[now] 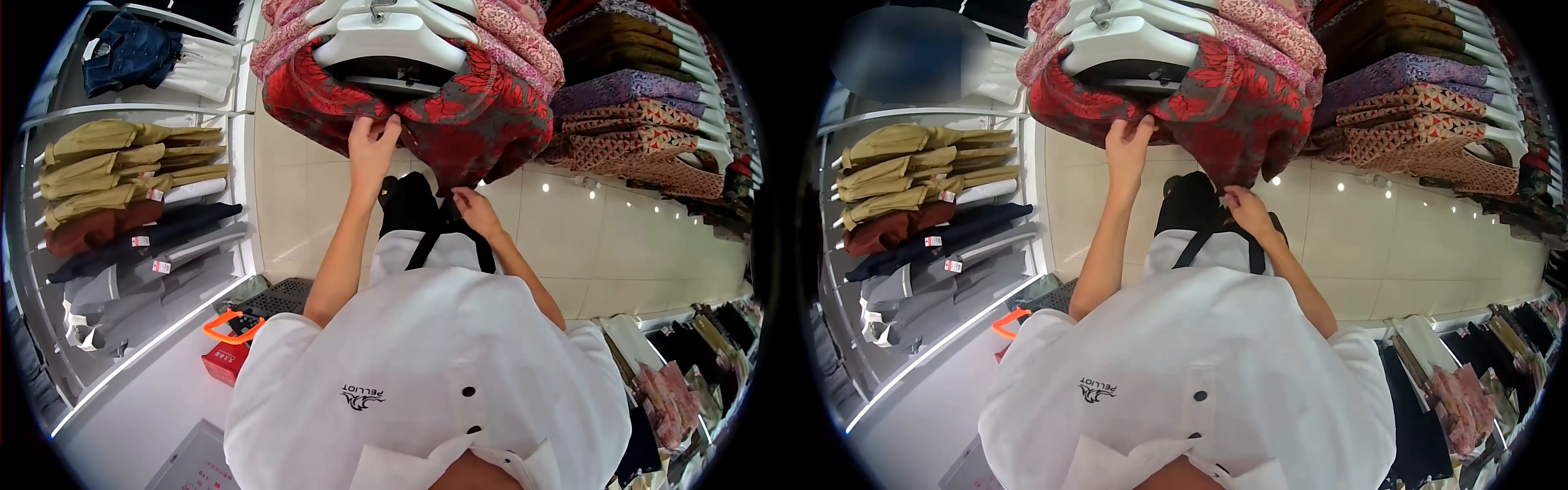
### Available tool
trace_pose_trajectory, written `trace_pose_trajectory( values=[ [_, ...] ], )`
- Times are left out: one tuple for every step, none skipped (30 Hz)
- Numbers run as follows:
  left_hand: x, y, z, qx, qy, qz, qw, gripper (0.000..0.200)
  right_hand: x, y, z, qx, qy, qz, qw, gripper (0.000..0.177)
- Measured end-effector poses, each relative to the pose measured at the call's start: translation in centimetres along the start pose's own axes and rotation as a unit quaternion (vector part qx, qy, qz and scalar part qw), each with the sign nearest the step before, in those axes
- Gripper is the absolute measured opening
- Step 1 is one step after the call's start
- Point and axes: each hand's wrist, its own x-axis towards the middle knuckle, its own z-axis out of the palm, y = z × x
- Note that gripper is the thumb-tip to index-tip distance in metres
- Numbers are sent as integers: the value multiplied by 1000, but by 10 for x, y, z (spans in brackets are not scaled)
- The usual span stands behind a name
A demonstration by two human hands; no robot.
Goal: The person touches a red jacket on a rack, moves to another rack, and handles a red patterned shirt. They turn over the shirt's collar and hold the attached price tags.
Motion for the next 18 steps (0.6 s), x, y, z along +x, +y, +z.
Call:
trace_pose_trajectory(
  values=[
    [-3,1,-2,-25,1,-23,999,13,1,-18,-5,24,12,-31,999,26],
    [-8,4,-5,-50,1,-45,998,12,1,-40,-11,48,24,-61,997,25],
    [-12,5,-8,-74,2,-67,995,12,0,-71,-17,123,31,-76,989,20],
    [-16,7,-9,-88,2,-66,994,14,0,-96,-23,131,46,-109,984,20],
    [-19,8,-9,-102,1,-64,993,15,0,-119,-27,138,62,-142,978,20],
    [-22,9,-10,-116,0,-64,991,17,0,-138,-30,145,78,-174,971,20],
    [-26,10,-10,-123,-3,-57,991,19,1,-157,-31,160,106,-198,961,21],
    [-29,11,-10,-129,-6,-50,990,22,5,-171,-32,174,134,-223,950,22],
    [-32,13,-10,-135,-8,-43,990,24,9,-180,-32,176,142,-203,953,26],
    [-35,20,-8,-160,2,-43,986,25,12,-188,-30,171,161,-197,952,27],
    [-38,28,-4,-183,11,-44,982,26,16,-195,-27,166,181,-189,951,27],
    [-42,33,-2,-206,21,-46,977,27,17,-197,-24,161,200,-182,949,28],
    [-48,31,-4,-200,17,-57,978,27,17,-195,-21,135,214,-202,946,29],
    [-51,29,-5,-195,13,-63,979,27,19,-195,-20,108,228,-226,941,29],
    [-51,28,-6,-191,8,-65,979,26,22,-196,-20,81,242,-254,933,30],
    [-48,25,-6,-188,3,-63,980,26,27,-196,-21,107,230,-248,935,30],
    [-50,17,-11,-166,-1,-81,983,21,29,-194,-21,133,215,-240,937,30],
    [-53,17,-12,-168,-1,-84,982,19,26,-190,-18,160,199,-226,940,31]
  ],
)
